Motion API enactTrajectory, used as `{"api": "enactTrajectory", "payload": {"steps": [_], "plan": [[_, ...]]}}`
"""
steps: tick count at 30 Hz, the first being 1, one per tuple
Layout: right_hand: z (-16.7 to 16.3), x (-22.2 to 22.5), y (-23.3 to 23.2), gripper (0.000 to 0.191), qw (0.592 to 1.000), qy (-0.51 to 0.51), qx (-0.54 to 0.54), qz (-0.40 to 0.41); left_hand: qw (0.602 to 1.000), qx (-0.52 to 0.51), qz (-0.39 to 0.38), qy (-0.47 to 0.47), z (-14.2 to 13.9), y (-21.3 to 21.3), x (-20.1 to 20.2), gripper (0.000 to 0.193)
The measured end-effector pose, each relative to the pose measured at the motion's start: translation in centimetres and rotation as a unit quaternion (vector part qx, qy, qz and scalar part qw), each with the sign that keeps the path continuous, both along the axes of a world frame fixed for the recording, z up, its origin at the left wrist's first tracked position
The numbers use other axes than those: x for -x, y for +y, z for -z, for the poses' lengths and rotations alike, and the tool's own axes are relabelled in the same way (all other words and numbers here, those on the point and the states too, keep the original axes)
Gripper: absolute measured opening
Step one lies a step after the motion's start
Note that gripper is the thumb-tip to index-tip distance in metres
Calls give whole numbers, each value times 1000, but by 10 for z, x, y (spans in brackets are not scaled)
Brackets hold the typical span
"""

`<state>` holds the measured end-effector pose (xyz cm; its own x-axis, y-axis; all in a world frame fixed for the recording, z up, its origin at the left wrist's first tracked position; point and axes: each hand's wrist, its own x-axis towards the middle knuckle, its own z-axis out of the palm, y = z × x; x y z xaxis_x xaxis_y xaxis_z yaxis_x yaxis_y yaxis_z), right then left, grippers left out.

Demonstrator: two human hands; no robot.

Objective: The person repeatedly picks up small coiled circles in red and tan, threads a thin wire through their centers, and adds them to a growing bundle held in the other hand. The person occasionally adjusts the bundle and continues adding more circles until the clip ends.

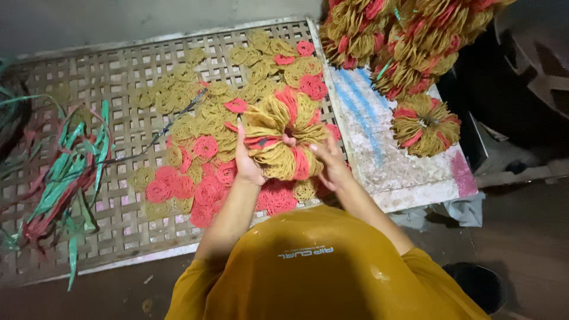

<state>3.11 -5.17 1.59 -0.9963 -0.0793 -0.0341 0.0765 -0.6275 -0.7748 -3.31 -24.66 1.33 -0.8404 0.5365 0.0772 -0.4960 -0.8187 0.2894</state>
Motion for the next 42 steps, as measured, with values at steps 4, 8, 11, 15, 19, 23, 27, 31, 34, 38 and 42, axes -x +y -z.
{"api": "enactTrajectory", "payload": {"steps": [4,8,11,15,19,23,27,31,34,38,42], "plan": [[13,2,15,75,995,-65,-47,52,1000,19,-9,2,9,-2,1,83],[8,-10,28,75,877,80,-443,170,998,64,22,-10,7,5,-3,81],[-11,-33,25,100,897,153,-385,155,990,134,38,4,0,26,-14,74],[-42,-43,9,95,784,197,-556,195,963,222,30,149,-2,54,-32,64],[-71,-47,19,83,844,213,-469,150,934,289,-25,208,3,63,-33,63],[-82,-52,17,55,781,230,-546,197,975,194,38,101,5,58,-27,68],[-80,-60,6,42,733,334,-569,168,987,134,82,-29,-1,61,-29,68],[-75,-58,15,38,765,284,-546,190,976,195,91,38,-10,51,-35,64],[-63,-60,5,27,773,217,-567,186,973,206,83,60,-15,51,-38,65],[-59,-65,13,47,771,341,-521,136,984,151,80,-56,-14,48,-35,71],[-60,-60,38,82,810,230,-522,137,991,13,127,-42,-12,35,-30,77]]}}
